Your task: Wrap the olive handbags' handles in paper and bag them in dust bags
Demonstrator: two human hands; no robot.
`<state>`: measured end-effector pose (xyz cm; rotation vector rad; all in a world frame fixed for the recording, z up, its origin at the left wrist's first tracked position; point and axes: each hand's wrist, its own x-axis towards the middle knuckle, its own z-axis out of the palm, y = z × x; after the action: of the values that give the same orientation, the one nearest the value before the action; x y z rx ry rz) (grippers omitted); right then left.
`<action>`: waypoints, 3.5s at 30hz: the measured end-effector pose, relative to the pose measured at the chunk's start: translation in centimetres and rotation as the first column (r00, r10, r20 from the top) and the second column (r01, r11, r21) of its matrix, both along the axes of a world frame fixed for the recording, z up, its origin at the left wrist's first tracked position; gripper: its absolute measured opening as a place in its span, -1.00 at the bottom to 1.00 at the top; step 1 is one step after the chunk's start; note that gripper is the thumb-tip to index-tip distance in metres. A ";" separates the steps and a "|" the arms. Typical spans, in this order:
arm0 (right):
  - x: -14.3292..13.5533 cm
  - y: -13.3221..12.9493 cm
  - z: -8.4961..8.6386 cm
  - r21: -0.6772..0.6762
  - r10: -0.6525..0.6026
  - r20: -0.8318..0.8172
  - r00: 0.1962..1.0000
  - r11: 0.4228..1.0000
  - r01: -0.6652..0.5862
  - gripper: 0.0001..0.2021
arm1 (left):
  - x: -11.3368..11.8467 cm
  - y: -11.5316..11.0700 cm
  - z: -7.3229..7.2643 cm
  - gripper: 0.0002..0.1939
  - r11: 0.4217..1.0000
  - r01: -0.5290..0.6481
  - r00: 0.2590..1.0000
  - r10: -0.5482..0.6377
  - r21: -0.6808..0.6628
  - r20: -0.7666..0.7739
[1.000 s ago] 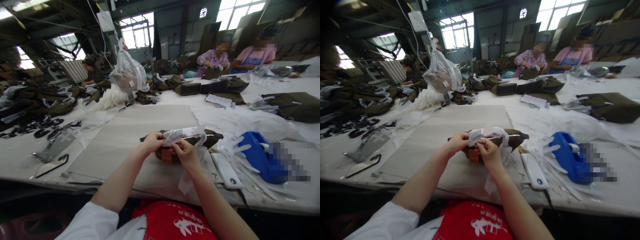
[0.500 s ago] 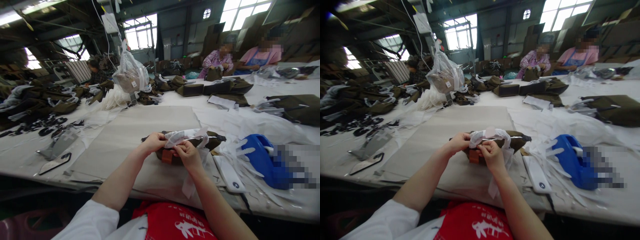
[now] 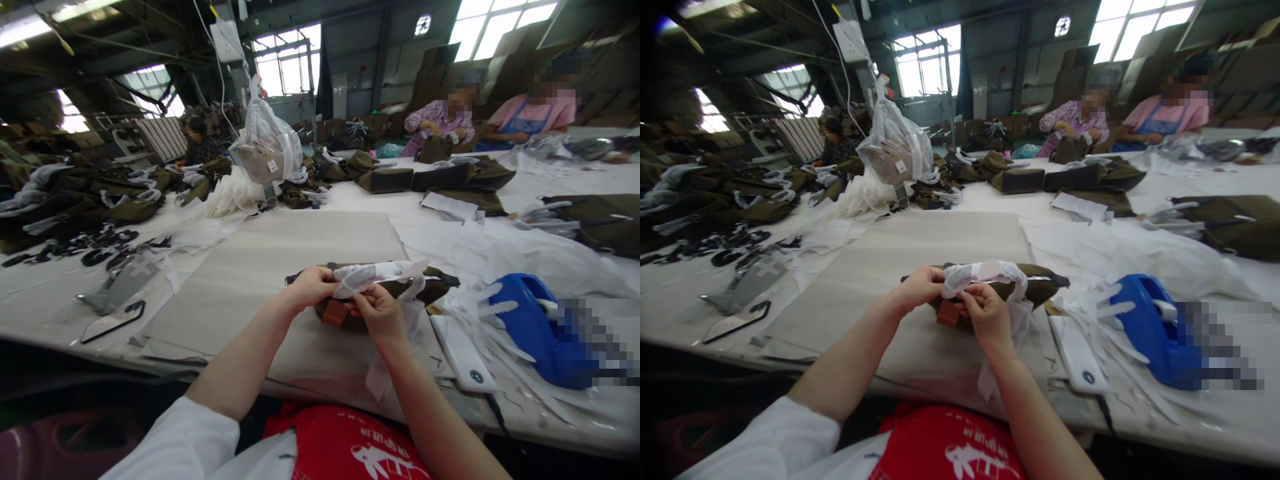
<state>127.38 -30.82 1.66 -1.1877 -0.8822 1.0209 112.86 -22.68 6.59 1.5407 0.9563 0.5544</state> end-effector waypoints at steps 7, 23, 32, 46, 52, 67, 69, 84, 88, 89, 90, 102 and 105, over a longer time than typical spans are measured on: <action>-0.3 0.2 0.4 0.011 -0.031 0.070 0.997 0.999 0.031 -0.77 | 0.1 -0.2 0.3 -0.64 1.000 -0.028 0.999 0.028 -0.006 0.039; -0.7 0.2 -0.3 0.084 -0.038 -0.023 0.999 0.996 0.040 -0.75 | 0.2 -0.7 0.2 -0.62 0.998 -0.048 0.996 0.051 -0.040 0.076; -0.5 -0.1 -0.3 0.144 -0.098 0.195 0.976 0.987 0.070 -0.79 | 0.1 -0.9 0.4 -0.62 0.996 -0.058 0.994 0.064 -0.061 0.089; -1.1 0.5 -0.3 0.073 -0.060 -0.159 0.985 0.995 0.073 -0.70 | 0.7 -1.7 0.6 -0.62 0.990 -0.123 0.979 0.133 -0.075 0.153; -1.2 0.4 0.2 0.061 -0.061 -0.235 0.970 0.995 0.077 -0.74 | 0.8 -1.5 0.1 -0.61 0.986 -0.137 0.973 0.152 -0.097 0.172; -1.3 0.7 -0.1 0.072 -0.069 -0.190 0.979 0.994 0.084 -0.78 | 1.0 -1.9 0.4 -0.56 0.985 -0.158 0.972 0.166 -0.065 0.167; -1.3 0.7 -0.2 0.077 -0.087 -0.148 0.985 0.992 0.099 -0.78 | 1.0 -2.0 0.4 -0.56 0.984 -0.172 0.970 0.178 -0.051 0.164; -1.1 1.4 -1.6 0.130 -0.263 0.224 0.938 0.962 0.239 -0.80 | 1.9 -2.5 -1.1 -0.64 0.971 -0.228 0.918 0.239 -0.071 0.317; -1.1 1.7 -2.2 0.150 -0.293 0.266 0.918 0.954 0.261 -0.81 | 2.3 -2.9 -1.0 -0.62 0.965 -0.238 0.895 0.262 -0.110 0.360; -1.1 1.7 -2.3 0.154 -0.297 0.274 0.915 0.952 0.263 -0.81 | 2.4 -2.9 -1.0 -0.62 0.965 -0.237 0.892 0.261 -0.109 0.370; -1.1 1.8 -2.3 0.157 -0.298 0.281 0.912 0.952 0.263 -0.82 | 2.5 -2.8 -1.1 -0.61 0.967 -0.234 0.891 0.257 -0.105 0.374; 2.4 -5.3 2.1 0.288 -0.231 0.576 0.784 0.955 0.070 -0.80 | -5.1 -3.2 -1.3 -0.74 0.642 -0.450 0.887 0.399 0.620 0.231; 5.4 -7.6 2.3 0.504 -0.496 0.692 0.525 0.852 0.141 -0.88 | -9.4 -1.7 -5.6 -0.65 0.371 -0.703 0.643 0.696 0.607 0.320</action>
<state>132.82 -38.37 3.98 -1.3991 -1.4198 -0.1116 103.44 -24.35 1.04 1.6959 1.5237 1.7248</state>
